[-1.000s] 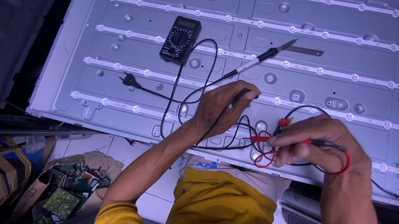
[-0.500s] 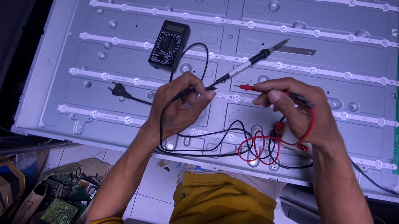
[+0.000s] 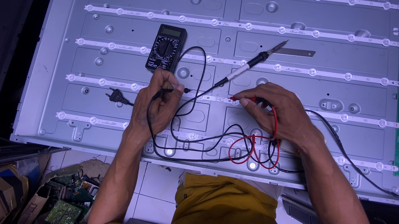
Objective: The person tests multiple LED light strips attached to the back of a disassembled TV panel. Using a multimeter and a power supply, they connect probes to different points on the strips to verify continuity and illumination. The person moves the probes along the strips, checking several sections sequentially.
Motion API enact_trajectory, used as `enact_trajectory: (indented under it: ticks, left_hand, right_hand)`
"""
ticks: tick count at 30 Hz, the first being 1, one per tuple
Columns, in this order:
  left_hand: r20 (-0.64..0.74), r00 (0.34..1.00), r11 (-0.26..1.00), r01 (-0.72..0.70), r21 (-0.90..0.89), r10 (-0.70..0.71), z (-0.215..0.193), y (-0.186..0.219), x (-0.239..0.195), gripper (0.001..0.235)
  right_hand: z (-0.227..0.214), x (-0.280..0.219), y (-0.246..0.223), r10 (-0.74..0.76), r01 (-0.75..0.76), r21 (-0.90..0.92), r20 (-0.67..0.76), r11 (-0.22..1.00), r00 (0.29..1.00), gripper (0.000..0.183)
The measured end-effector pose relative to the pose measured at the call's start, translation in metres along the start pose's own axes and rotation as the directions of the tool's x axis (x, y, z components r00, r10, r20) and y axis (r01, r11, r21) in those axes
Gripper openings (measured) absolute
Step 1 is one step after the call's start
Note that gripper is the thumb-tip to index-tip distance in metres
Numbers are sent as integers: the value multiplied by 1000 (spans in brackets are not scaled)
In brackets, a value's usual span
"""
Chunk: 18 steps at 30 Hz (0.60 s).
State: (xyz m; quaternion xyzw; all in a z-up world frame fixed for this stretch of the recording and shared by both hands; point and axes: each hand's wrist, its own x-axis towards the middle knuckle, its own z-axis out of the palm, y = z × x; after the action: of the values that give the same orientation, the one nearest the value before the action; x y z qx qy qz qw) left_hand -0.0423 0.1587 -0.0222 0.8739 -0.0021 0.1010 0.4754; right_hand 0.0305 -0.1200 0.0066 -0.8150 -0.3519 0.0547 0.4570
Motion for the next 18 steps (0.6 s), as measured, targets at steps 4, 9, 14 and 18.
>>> enact_trajectory:
  ticks: [4,9,14,18]
  left_hand:
    - [69,996,996,56,72,-61,-6,10,-1,20]
    - [38,999,996,10,84,-13,-11,5,-5,27]
    - [-20,999,997,-34,63,36,-7,-12,-6,22]
    - [-17,997,998,-68,15,69,1,-19,-4,20]
  right_hand:
    - [6,2,-4,102,-97,-93,50,991,994,24]
    - [12,9,-7,160,-126,-209,155,970,975,25]
    - [16,13,-6,190,-141,-259,172,955,967,25]
    - [16,14,-8,229,-171,-297,175,940,958,25]
